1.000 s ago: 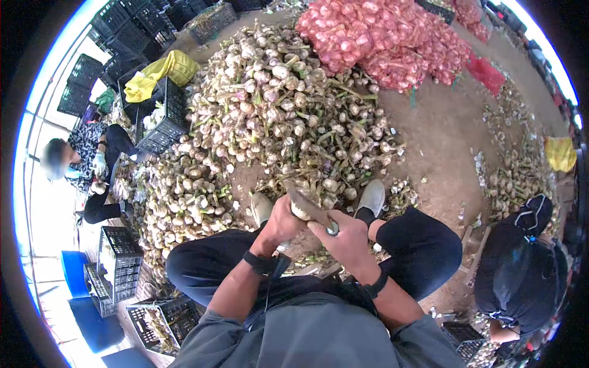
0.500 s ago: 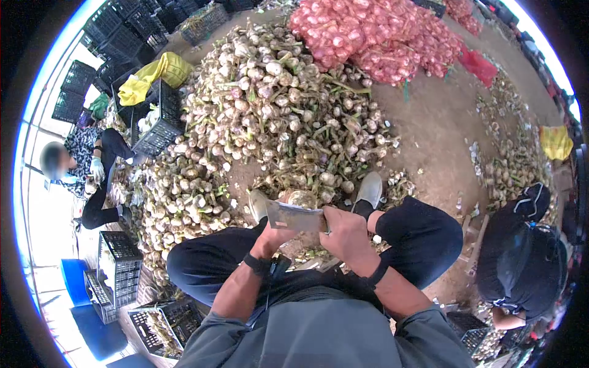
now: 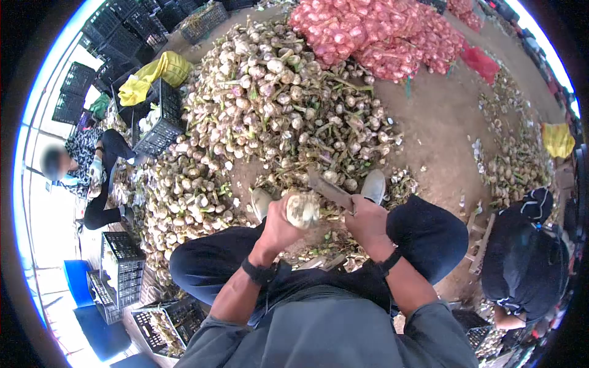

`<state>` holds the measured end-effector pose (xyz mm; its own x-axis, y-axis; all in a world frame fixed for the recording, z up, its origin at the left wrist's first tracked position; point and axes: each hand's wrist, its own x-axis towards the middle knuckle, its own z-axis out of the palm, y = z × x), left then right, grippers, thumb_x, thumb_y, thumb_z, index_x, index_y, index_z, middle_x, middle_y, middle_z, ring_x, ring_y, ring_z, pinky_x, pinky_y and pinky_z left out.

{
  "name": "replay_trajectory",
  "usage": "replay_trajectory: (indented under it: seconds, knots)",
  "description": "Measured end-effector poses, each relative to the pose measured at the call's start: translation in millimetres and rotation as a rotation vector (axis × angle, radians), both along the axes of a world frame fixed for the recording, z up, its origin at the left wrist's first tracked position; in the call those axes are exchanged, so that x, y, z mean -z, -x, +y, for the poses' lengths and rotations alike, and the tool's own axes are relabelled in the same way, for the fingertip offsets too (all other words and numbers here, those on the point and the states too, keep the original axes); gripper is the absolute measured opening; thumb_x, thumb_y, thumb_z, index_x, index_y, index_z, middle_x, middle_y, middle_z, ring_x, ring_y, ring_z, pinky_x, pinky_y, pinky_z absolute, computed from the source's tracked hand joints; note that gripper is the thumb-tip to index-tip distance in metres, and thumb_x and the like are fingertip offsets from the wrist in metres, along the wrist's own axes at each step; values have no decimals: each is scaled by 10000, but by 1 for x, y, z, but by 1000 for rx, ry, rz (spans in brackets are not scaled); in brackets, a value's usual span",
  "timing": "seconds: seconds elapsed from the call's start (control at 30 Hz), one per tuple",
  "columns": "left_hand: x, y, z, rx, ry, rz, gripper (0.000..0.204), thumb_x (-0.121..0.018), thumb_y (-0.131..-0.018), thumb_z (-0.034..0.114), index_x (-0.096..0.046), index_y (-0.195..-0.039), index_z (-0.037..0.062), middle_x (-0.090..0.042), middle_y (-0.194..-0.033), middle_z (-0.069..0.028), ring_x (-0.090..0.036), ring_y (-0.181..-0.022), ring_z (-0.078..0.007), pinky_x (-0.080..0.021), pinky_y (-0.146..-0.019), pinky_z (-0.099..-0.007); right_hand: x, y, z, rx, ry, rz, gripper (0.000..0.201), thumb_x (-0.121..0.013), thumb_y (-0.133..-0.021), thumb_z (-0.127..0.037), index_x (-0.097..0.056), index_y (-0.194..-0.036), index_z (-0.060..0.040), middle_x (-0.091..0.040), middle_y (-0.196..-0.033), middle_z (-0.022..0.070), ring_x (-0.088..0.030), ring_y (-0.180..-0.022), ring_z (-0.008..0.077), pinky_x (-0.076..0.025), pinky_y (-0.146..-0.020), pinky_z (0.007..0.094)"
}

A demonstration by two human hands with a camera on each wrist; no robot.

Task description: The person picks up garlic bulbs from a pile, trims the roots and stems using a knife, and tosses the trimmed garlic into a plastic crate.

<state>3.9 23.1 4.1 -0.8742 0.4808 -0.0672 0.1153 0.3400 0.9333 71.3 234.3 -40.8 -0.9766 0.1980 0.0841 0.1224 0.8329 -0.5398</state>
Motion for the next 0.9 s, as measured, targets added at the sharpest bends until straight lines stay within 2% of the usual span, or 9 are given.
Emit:
replay_trajectory:
  seconds: [0.07,0.17,0.27,0.4,0.47,0.6,0.7,0.8,0.9]
  knots:
    - [26,8,0,-3,-36,61,384,-760,-719,15,-653,-1087,13,-726,-970,-67,-674,-854,-118,-536,-777,-282,-8,5,-5,79,75,101,281,-696,-733,-189,-656,-964,-35,-651,-726,181,-641,-692,396,-515,-626,455]
    - [14,8,7,-74,-35,34,342,-803,-700,85,-647,-994,4,-725,-875,-122,-707,-806,-188,-537,-736,-315,-24,1,-14,78,275,67,305,-703,-735,-184,-670,-1002,-40,-655,-750,178,-641,-705,395,-517,-640,444]
    - [46,14,-8,27,12,186,448,-789,-707,73,-625,-1117,-4,-727,-909,-134,-709,-809,-195,-551,-766,-322,-49,-7,-25,-82,300,163,293,-711,-704,-182,-684,-974,-70,-662,-778,161,-650,-713,366,-520,-642,428]
    - [53,-7,-12,-62,-434,-218,780,-778,-698,9,-413,-1382,-68,-713,-1014,-96,-682,-858,-153,-555,-793,-290,-46,-10,-39,-236,210,209,255,-715,-653,-180,-625,-864,-69,-624,-725,139,-640,-678,333,-513,-626,424]
    - [54,-5,-18,-67,-174,-64,773,-792,-689,5,-428,-1368,-63,-695,-1047,-73,-658,-896,-125,-550,-795,-281,-44,-10,-41,-252,160,207,247,-714,-645,-181,-597,-829,-65,-608,-707,135,-634,-668,329,-510,-624,426]
    - [37,0,-17,65,-187,45,669,-797,-689,20,-501,-1285,-55,-697,-1041,-65,-656,-874,-120,-549,-774,-277,-50,-9,-39,-279,106,222,244,-704,-637,-176,-548,-788,-63,-601,-696,123,-632,-653,319,-508,-614,425]
    - [38,-3,-14,-6,-362,-187,492,-789,-692,34,-597,-1140,-36,-711,-977,-63,-654,-828,-111,-544,-748,-278,-42,-2,-33,-274,78,225,249,-704,-636,-172,-544,-791,-61,-604,-697,116,-638,-658,313,-511,-613,417]
    - [23,-7,-13,-10,52,-20,278,-773,-712,56,-684,-975,50,-710,-931,-48,-671,-832,-139,-555,-728,-311,-33,-1,-26,-272,37,220,252,-703,-640,-175,-554,-810,-62,-605,-691,112,-643,-665,310,-515,-613,410]
    - [14,-9,-10,-62,-16,-119,279,-786,-701,52,-688,-962,43,-712,-925,-36,-669,-822,-120,-553,-736,-292,-30,-5,-24,-268,14,208,239,-697,-664,-180,-580,-831,-56,-619,-694,122,-649,-664,318,-518,-609,418]
